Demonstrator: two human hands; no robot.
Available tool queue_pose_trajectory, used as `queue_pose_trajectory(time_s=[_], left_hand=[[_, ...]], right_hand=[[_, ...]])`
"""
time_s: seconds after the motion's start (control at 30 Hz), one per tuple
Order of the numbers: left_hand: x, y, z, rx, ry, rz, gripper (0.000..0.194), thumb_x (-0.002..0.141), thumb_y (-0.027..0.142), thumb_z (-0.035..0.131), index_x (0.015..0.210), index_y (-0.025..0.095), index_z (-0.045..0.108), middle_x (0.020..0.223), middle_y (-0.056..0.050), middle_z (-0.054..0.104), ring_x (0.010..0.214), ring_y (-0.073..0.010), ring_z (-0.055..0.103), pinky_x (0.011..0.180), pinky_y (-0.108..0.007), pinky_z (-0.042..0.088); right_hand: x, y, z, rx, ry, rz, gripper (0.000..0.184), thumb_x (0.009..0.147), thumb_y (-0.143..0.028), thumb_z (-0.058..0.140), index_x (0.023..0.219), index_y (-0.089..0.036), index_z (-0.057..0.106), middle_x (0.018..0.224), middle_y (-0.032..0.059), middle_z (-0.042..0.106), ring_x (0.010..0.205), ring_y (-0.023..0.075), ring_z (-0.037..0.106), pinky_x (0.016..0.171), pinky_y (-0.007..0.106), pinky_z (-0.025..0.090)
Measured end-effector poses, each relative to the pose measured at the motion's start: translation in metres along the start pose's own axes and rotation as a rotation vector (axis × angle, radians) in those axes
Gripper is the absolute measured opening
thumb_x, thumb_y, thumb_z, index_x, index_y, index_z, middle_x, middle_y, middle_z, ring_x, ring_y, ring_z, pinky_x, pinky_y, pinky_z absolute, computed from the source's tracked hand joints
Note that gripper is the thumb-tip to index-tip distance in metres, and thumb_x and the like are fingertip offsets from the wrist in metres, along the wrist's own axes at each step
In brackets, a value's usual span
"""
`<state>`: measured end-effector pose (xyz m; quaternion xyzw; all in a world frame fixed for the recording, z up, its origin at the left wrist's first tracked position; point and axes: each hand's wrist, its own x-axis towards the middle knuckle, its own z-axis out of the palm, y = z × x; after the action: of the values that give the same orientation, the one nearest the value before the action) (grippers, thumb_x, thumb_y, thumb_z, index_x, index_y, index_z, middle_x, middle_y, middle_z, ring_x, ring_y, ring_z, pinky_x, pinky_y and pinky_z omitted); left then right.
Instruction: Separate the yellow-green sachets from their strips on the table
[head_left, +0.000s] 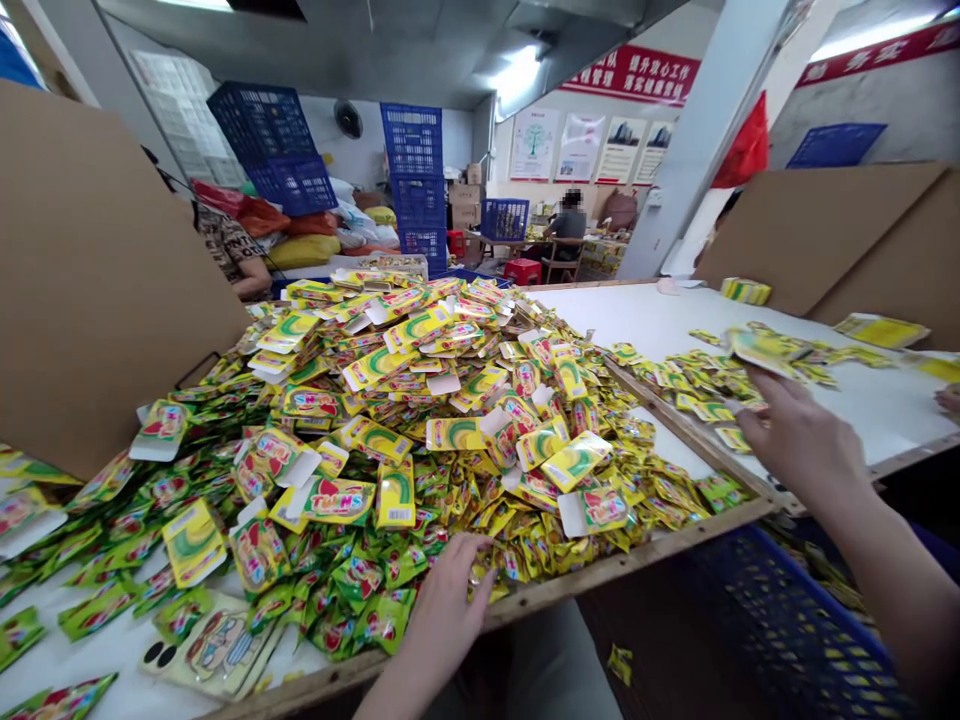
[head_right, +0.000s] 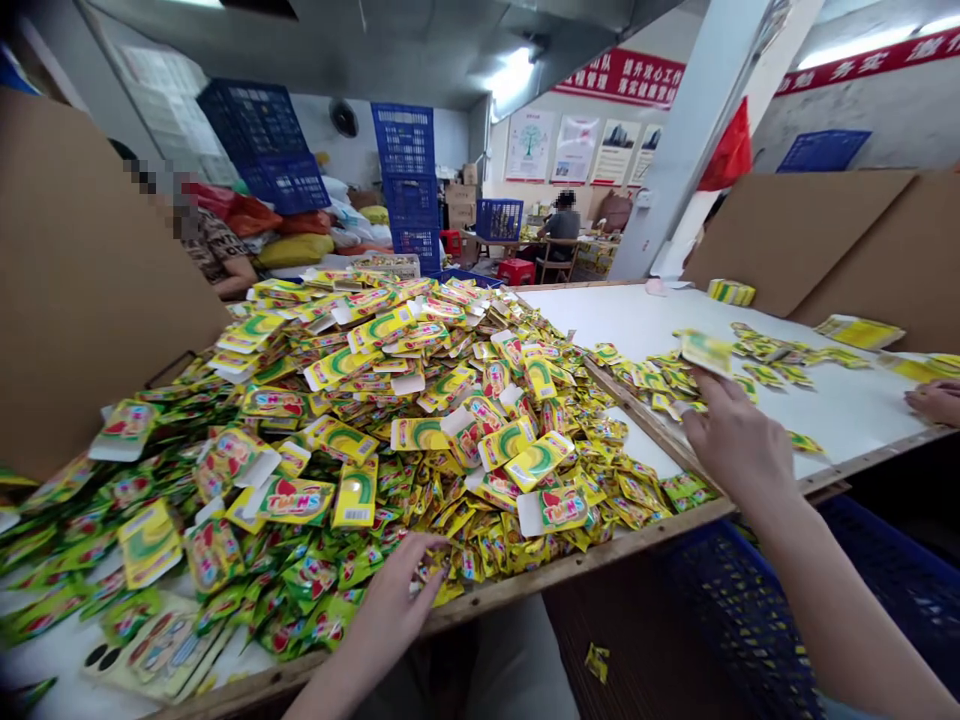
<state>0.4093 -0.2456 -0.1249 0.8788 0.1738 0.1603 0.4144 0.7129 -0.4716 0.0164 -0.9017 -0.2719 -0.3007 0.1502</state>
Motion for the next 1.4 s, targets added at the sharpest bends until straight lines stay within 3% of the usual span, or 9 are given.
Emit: queue_pose_trajectory(time_s=[0.1, 0.23, 0.37, 0.47, 0.63, 0.93, 1.1, 1.2, 1.4], left_hand=[[0.019, -0.012, 0.008, 0.313, 0.147, 0.086, 0.037, 0.081, 0.021, 0.047, 0.118, 0.021, 0.051, 0.110, -0.012, 0.054, 0.106, -0.0270, 0.051, 0.088, -0.045, 0.045], [0.035, -0.024, 0.016, 0.499, 0.222, 0.157, 0.037, 0.081, 0.015, 0.048, 0.115, 0.028, 0.057, 0.114, -0.010, 0.052, 0.110, -0.0290, 0.046, 0.089, -0.048, 0.044], [0.035, -0.031, 0.009, 0.495, 0.219, 0.162, 0.034, 0.084, 0.013, 0.045, 0.110, 0.027, 0.061, 0.115, -0.009, 0.054, 0.109, -0.0265, 0.048, 0.090, -0.047, 0.044], [0.027, -0.032, 0.001, 0.485, 0.192, 0.187, 0.032, 0.084, 0.014, 0.047, 0.107, 0.027, 0.063, 0.108, -0.007, 0.060, 0.102, -0.0242, 0.053, 0.085, -0.043, 0.047], [0.015, -0.029, -0.007, 0.444, 0.166, 0.222, 0.026, 0.087, 0.017, 0.044, 0.101, 0.025, 0.064, 0.097, -0.005, 0.065, 0.090, -0.0190, 0.059, 0.080, -0.037, 0.050], [-0.018, -0.049, -0.058, 0.505, 0.207, 0.131, 0.027, 0.087, 0.022, 0.043, 0.111, 0.020, 0.054, 0.108, -0.010, 0.059, 0.103, -0.0223, 0.053, 0.088, -0.042, 0.045], [-0.039, -0.059, -0.058, 0.710, 0.153, 0.084, 0.035, 0.080, 0.021, 0.052, 0.115, 0.025, 0.055, 0.113, -0.007, 0.061, 0.105, -0.0276, 0.053, 0.086, -0.047, 0.045], [-0.035, -0.066, -0.052, 0.733, 0.214, 0.112, 0.029, 0.083, 0.016, 0.047, 0.108, 0.022, 0.060, 0.105, -0.006, 0.067, 0.098, -0.0262, 0.058, 0.082, -0.045, 0.047], [-0.020, -0.049, -0.059, 0.309, 0.139, 0.066, 0.027, 0.088, 0.020, 0.041, 0.105, 0.021, 0.061, 0.099, -0.005, 0.070, 0.088, -0.0176, 0.064, 0.080, -0.030, 0.050]], right_hand=[[-0.001, -0.026, 0.012, 0.057, -0.099, -0.238, 0.033, 0.085, -0.024, 0.040, 0.110, -0.011, 0.058, 0.116, 0.0221, 0.056, 0.087, 0.0246, 0.059, 0.067, 0.037, 0.039], [-0.083, -0.118, 0.045, 0.184, -0.365, -0.608, 0.013, 0.077, -0.028, 0.055, 0.080, -0.019, 0.064, 0.086, 0.0094, 0.064, 0.084, 0.0239, 0.055, 0.074, 0.036, 0.043], [-0.138, -0.166, 0.071, 0.184, -0.447, -0.586, 0.027, 0.076, -0.031, 0.057, 0.097, -0.014, 0.061, 0.106, 0.0171, 0.057, 0.097, 0.0322, 0.048, 0.079, 0.045, 0.039], [-0.136, -0.171, 0.083, 0.323, -0.430, -0.560, 0.038, 0.078, -0.021, 0.055, 0.115, -0.014, 0.053, 0.114, 0.0177, 0.054, 0.105, 0.0325, 0.044, 0.084, 0.047, 0.037], [-0.125, -0.174, 0.097, 0.662, -0.489, -0.715, 0.020, 0.082, -0.010, 0.047, 0.086, -0.021, 0.062, 0.109, 0.0079, 0.062, 0.104, 0.0255, 0.049, 0.091, 0.043, 0.036], [-0.128, -0.156, 0.102, 1.110, -0.512, -0.030, 0.013, 0.088, -0.027, 0.038, 0.093, -0.020, 0.047, 0.072, 0.0029, 0.058, 0.061, 0.0173, 0.056, 0.055, 0.029, 0.048], [-0.144, -0.172, 0.102, 1.281, -0.690, 0.113, 0.021, 0.088, -0.041, 0.035, 0.086, -0.022, 0.041, 0.060, -0.0044, 0.051, 0.039, 0.0121, 0.052, 0.035, 0.022, 0.042], [-0.153, -0.184, 0.092, 1.320, -0.805, 0.087, 0.021, 0.085, -0.041, 0.045, 0.080, -0.020, 0.048, 0.059, -0.0045, 0.051, 0.041, 0.0114, 0.053, 0.037, 0.021, 0.041], [-0.137, -0.204, 0.056, 1.202, -0.891, -0.380, 0.014, 0.079, -0.011, 0.050, 0.083, -0.019, 0.060, 0.124, 0.0071, 0.047, 0.116, 0.0201, 0.044, 0.095, 0.033, 0.035]])
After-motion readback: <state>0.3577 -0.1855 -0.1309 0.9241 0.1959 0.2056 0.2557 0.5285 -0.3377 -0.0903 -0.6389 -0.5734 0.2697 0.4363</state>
